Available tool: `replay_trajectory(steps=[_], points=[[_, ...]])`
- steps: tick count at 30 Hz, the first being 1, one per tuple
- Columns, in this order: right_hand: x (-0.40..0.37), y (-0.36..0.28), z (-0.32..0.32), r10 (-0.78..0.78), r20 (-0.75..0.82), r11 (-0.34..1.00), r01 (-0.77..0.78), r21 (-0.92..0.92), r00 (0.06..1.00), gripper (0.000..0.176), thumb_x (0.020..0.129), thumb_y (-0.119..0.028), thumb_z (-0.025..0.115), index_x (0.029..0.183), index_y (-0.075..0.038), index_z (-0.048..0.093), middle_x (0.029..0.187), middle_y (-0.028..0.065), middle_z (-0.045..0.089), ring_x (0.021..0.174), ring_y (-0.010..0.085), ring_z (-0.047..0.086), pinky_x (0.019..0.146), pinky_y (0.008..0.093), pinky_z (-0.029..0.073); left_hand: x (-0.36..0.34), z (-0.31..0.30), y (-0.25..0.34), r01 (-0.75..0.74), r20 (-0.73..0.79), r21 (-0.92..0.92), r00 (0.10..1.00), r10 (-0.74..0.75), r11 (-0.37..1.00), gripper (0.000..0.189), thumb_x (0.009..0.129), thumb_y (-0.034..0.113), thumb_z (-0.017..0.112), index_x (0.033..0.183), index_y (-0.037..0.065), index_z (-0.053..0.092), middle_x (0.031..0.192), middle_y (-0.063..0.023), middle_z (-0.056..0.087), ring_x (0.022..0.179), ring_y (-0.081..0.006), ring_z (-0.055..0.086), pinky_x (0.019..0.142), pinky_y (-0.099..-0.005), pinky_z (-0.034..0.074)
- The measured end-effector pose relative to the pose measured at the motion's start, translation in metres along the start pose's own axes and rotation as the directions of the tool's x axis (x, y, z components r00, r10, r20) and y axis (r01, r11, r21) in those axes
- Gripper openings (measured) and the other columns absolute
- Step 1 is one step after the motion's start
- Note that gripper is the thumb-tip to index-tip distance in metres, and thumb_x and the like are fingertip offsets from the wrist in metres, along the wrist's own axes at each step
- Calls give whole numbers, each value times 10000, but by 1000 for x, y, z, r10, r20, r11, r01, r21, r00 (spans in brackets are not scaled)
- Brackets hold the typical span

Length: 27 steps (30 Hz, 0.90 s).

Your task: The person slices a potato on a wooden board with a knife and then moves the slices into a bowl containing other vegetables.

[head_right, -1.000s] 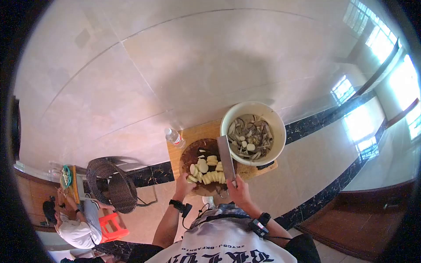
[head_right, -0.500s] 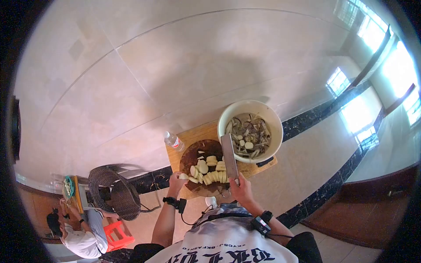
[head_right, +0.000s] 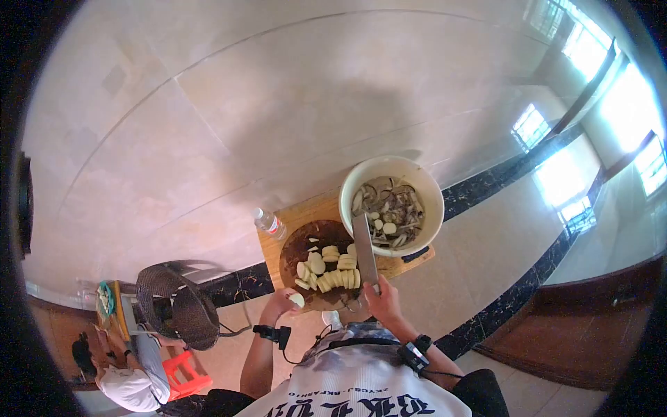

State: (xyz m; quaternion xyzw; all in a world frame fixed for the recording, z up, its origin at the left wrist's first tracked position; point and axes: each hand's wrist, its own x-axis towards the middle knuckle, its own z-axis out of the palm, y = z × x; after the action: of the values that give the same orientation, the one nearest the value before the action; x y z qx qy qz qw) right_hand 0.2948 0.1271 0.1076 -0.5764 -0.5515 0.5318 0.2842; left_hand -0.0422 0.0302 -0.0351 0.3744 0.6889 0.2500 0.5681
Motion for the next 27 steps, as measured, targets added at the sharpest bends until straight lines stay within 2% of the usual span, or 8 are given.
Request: replay_trajectory(steps=[4, 7, 10, 13, 19, 22, 25, 27], points=[[3, 12, -1, 21, 9, 995, -20, -100, 1000, 266, 968, -255, 663, 1024, 3, 630, 721, 174, 676, 629, 286, 690, 569, 421, 498, -6, 36, 12, -157, 12, -232, 986, 164, 960, 489, 621, 84, 881, 1069, -29, 721, 914, -120, 749, 789, -195, 730, 708, -343, 600], [0, 6, 1, -18, 22, 994, 20, -107, 1000, 272, 963, -259, 670, 1029, 3, 633, 729, 184, 679, 643, 302, 697, 576, 434, 500, 4, 50, 5, -111, -125, 140, 984, 129, 984, 456, 626, 119, 890, 1021, -20, 710, 899, -128, 752, 806, -211, 735, 737, -344, 591], [-2, 2, -1, 3, 25, 992, 0, -123, 1000, 274, 960, -256, 672, 1052, 0, 640, 742, 195, 683, 666, 313, 711, 591, 437, 507, 8, 58, 3, -79, -275, 31, 958, 84, 996, 429, 611, 142, 893, 963, -11, 702, 875, -140, 749, 794, -248, 738, 729, -346, 584], [-1, 3, -1, 15, 8, 991, -13, -136, 1000, 276, 957, -252, 671, 1073, -3, 646, 764, 199, 691, 691, 315, 719, 610, 430, 515, 3, 57, 18, -22, -394, 297, 908, 144, 955, 409, 600, 147, 883, 946, 10, 716, 823, -142, 739, 764, -277, 736, 705, -362, 578], [2, 15, -5, -4, -4, 995, 3, -101, 1000, 259, 958, -228, 665, 1087, -4, 647, 816, 211, 698, 730, 309, 719, 630, 417, 517, -1, 48, 44, 72, -506, 329, 855, 112, 942, 546, 624, 131, 841, 1110, 35, 611, 1056, -208, 658, 1002, -369, 651, 884, -429, 540], [2, 14, -4, 21, 4, 996, -20, -81, 1000, 254, 960, -225, 665, 1081, -2, 645, 805, 211, 695, 717, 313, 715, 621, 417, 515, 9, 49, 52, -222, -491, 418, 761, 425, 881, 616, 596, 152, 871, 1107, 37, 545, 1038, -172, 569, 1033, -360, 578, 907, -446, 493], [-1, 1, -6, 6, -5, 994, -6, -106, 1000, 259, 963, -236, 666, 1068, 0, 643, 766, 204, 683, 677, 304, 704, 596, 421, 509, 3, 54, 81, -60, -449, 455, 846, 287, 888, 726, 600, 162, 857, 1227, 49, 508, 1199, -249, 518, 1231, -458, 463, 1036, -494, 424], [-2, -1, -7, -14, -14, 992, 12, -126, 1000, 262, 965, -243, 665, 1059, 1, 641, 741, 199, 674, 653, 287, 696, 579, 423, 502, 6, 63, 81, -118, -406, 607, 804, 435, 786, 867, 571, 209, 888, 1321, 78, 472, 1271, -253, 482, 1261, -457, 433, 1064, -531, 385]])
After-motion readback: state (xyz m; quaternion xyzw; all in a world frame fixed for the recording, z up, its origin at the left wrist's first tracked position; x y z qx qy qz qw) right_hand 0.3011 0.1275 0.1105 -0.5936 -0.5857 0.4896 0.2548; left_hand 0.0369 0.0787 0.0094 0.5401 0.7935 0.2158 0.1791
